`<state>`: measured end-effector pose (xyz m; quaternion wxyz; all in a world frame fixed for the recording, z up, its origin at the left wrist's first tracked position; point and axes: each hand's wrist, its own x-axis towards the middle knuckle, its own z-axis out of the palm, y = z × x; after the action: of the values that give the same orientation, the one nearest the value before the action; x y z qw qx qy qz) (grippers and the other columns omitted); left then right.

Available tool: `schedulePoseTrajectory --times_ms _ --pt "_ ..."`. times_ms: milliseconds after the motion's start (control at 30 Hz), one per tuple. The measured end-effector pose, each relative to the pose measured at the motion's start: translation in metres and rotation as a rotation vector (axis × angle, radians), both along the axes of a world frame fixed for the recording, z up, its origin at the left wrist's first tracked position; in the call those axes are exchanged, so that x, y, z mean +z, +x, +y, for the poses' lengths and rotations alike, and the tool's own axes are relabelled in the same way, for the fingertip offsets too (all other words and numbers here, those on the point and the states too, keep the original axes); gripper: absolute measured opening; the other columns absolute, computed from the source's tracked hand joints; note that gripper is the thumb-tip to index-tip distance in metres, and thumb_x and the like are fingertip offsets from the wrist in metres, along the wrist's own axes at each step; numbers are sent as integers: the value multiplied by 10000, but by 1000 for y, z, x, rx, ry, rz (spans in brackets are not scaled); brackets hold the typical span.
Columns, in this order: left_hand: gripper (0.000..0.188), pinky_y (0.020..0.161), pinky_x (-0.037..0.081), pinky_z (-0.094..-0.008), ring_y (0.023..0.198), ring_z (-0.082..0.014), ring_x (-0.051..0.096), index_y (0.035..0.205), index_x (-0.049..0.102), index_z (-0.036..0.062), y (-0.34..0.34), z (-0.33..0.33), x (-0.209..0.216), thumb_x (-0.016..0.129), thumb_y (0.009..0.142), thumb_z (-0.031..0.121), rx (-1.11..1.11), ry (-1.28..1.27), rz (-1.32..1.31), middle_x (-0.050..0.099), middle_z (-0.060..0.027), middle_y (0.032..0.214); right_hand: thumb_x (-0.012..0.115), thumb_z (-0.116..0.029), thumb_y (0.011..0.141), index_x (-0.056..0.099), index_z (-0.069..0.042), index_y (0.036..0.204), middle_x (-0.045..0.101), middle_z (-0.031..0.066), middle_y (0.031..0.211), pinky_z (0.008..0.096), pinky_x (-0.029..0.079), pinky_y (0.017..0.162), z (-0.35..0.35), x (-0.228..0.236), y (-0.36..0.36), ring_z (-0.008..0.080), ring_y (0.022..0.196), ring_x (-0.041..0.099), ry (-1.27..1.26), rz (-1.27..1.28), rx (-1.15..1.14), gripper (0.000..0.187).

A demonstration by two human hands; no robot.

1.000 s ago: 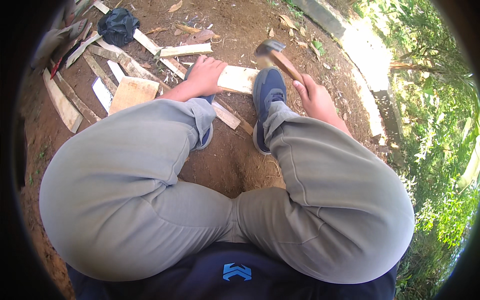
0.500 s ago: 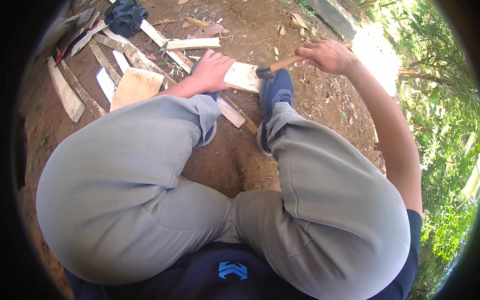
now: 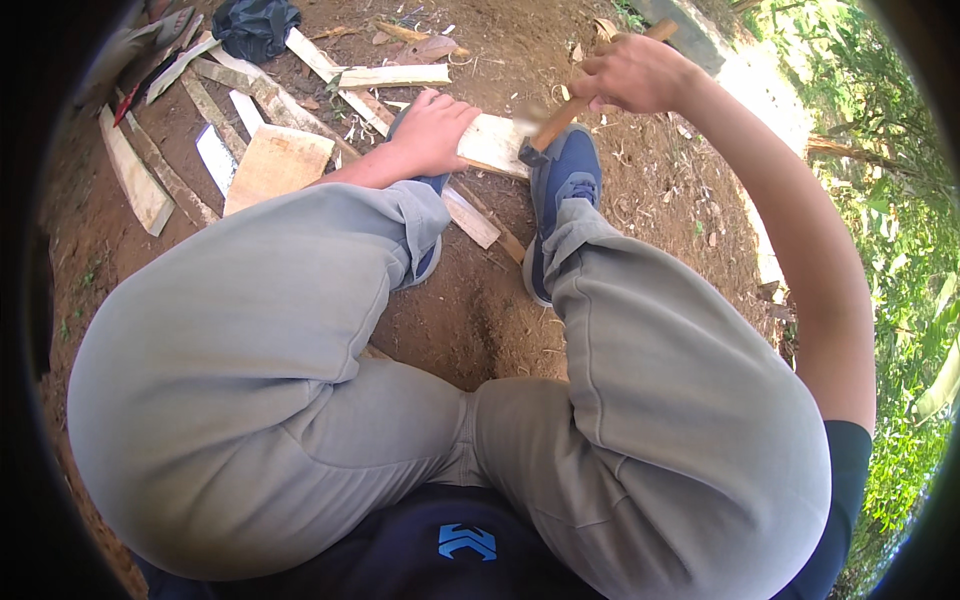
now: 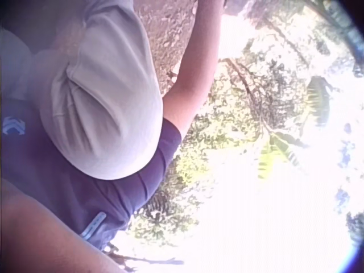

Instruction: The person hammers a wooden wedge into a piece of wood while sitting on the ground and then picks up the wood pieces.

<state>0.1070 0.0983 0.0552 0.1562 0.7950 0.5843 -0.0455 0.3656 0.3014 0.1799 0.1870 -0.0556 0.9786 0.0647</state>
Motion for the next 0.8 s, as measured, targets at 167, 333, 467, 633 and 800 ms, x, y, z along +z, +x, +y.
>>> schedulePoseTrajectory --times_ms 167,333,467,633,800 --pt "800 1193 294 -436 1312 -255 539 1416 567 60 1 0 1 827 727 374 4 5 -4 642 -86 1332 568 -429 1011 651 -161 1136 651 48 845 405 547 728 -7 -3 -1 233 827 699 18 9 -97 306" --pt "795 1195 293 -438 1312 -258 538 1415 566 59 1 1 1 828 732 369 6 7 -17 639 -86 1332 536 -425 1029 664 -152 1122 637 55 800 423 503 679 -3 0 -6 240 774 678 27 57 -151 316" --pt "797 1196 291 -436 1311 -258 536 1415 565 56 1 0 3 830 731 369 7 3 -15 634 -86 1339 542 -404 1037 676 -147 1093 638 62 758 424 496 644 -14 15 -10 245 737 676 -45 -80 -232 295" --pt "806 1197 290 -438 1311 -259 536 1416 562 55 1 0 1 834 729 377 5 6 -14 633 -88 1339 565 -410 1024 679 -146 1102 640 67 746 438 503 643 -17 4 -5 261 738 680 -12 66 -186 298" --pt "810 1195 293 -434 1305 -259 542 1412 565 55 2 2 2 837 723 383 -3 1 -16 636 -89 1332 577 -419 1013 671 -158 1145 649 72 770 438 523 656 -16 2 4 276 763 693 10 28 -241 307"
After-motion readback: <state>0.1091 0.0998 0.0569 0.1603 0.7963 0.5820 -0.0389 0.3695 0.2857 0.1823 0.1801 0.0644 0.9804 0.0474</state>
